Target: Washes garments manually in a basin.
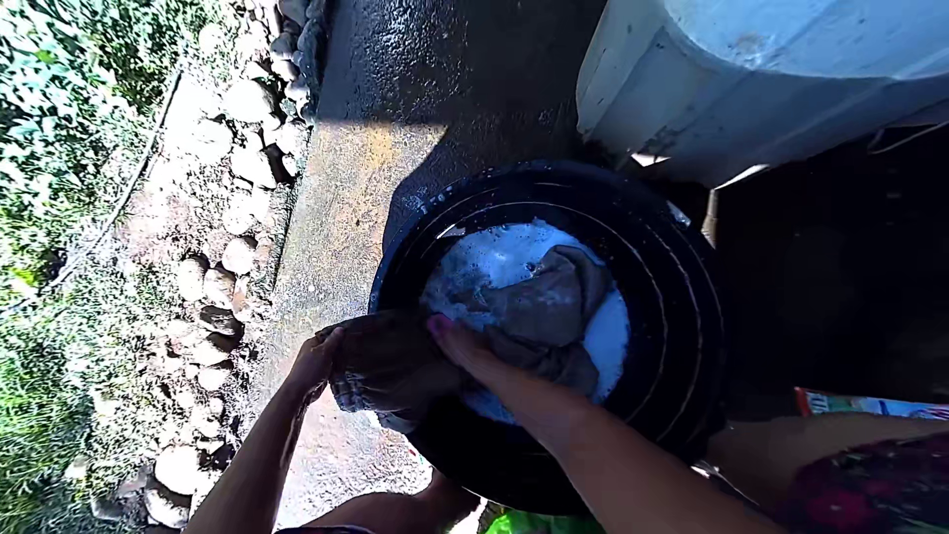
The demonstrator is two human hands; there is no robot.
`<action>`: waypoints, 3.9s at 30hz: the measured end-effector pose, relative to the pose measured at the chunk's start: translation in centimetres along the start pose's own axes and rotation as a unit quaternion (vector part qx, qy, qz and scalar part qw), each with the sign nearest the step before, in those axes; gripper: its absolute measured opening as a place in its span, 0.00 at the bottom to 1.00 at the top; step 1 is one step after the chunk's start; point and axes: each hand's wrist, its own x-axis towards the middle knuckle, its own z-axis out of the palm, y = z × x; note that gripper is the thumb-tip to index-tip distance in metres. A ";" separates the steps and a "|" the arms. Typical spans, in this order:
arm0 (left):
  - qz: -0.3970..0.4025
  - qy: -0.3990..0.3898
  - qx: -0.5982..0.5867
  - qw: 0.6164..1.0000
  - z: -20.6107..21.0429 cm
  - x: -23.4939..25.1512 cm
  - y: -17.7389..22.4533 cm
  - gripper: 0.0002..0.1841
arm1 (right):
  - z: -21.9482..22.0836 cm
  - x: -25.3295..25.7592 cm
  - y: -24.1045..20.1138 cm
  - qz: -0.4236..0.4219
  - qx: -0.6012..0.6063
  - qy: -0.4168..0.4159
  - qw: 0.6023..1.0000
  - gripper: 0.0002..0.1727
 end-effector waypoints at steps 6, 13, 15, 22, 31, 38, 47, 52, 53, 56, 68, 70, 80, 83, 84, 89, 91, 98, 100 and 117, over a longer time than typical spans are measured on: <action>-0.026 -0.010 -0.025 0.999 -1.1 0.1 -1.1 0.17 | -12.8 3.3 6.9 -0.015 -0.022 0.131 0.991 0.34; -0.049 -0.014 -0.053 0.997 -0.8 0.0 0.1 0.16 | -10.9 7.1 7.0 0.097 0.135 0.202 0.965 0.34; -0.061 -0.014 -0.073 0.995 -0.7 0.1 -0.1 0.18 | -8.8 6.7 3.1 -0.034 0.345 0.053 0.937 0.29; -0.035 0.007 -0.085 0.996 0.3 -1.6 -0.5 0.14 | 6.2 -4.2 -13.5 -0.302 0.298 0.315 0.849 0.28; -0.076 0.048 -0.137 0.986 0.4 0.1 -1.4 0.26 | 1.6 -4.7 -2.4 0.011 0.122 0.128 0.984 0.33; -0.057 0.079 -0.140 0.985 1.0 -2.4 1.9 0.23 | 4.9 -5.4 -3.7 -0.027 0.095 0.103 0.990 0.33; -0.081 0.086 -0.094 0.989 1.6 -1.3 0.9 0.23 | 3.7 -7.0 -8.3 -0.088 0.218 0.213 0.948 0.33; 0.020 0.079 -0.111 0.990 1.9 -4.3 4.3 0.18 | 4.7 -5.5 -3.6 -0.063 0.103 0.091 0.989 0.32; 0.057 0.071 -0.134 0.987 1.2 -4.9 4.8 0.17 | 3.2 -4.6 0.3 -0.013 0.060 0.029 0.998 0.33; 0.123 0.056 -0.229 0.964 -0.7 -6.5 7.3 0.18 | -2.7 -3.3 7.7 0.031 -0.024 0.004 0.999 0.30; 0.140 -0.088 -0.149 0.975 -0.7 -0.4 2.2 0.14 | -9.0 -7.5 19.2 0.256 0.100 0.423 0.863 0.44; 0.190 -0.070 -0.153 0.967 -1.9 0.3 1.4 0.14 | -6.9 -7.7 18.9 0.270 0.169 0.407 0.856 0.42; 0.085 0.012 -0.086 0.993 3.6 -1.5 2.7 0.18 | -1.7 -6.2 -10.9 -0.314 0.378 0.253 0.833 0.31; 0.091 0.067 -0.121 0.986 3.1 -2.3 3.9 0.19 | 3.3 -4.0 -12.0 -0.206 0.271 0.355 0.871 0.27; 0.093 0.082 -0.141 0.982 2.5 -2.4 4.0 0.19 | 3.2 -3.3 -9.1 -0.113 0.235 0.258 0.930 0.28; 0.094 0.128 -0.142 0.977 -0.2 -1.4 1.9 0.18 | 0.0 -0.7 4.2 0.100 0.093 0.106 0.985 0.32; 0.045 0.135 -0.139 0.980 -0.3 -0.7 1.0 0.21 | -2.2 -2.3 0.4 0.108 0.141 0.136 0.975 0.32; 0.103 0.120 -0.111 0.981 1.8 -2.9 3.5 0.17 | 2.6 -4.5 -10.4 -0.086 0.216 0.156 0.960 0.30; 0.142 0.123 -0.124 0.974 0.9 -3.1 3.6 0.15 | 2.2 -2.2 -2.1 -0.013 0.136 0.085 0.987 0.32; 0.188 0.032 -0.179 0.965 0.2 -6.4 7.2 0.15 | 0.1 -3.2 5.2 0.025 0.086 0.077 0.993 0.29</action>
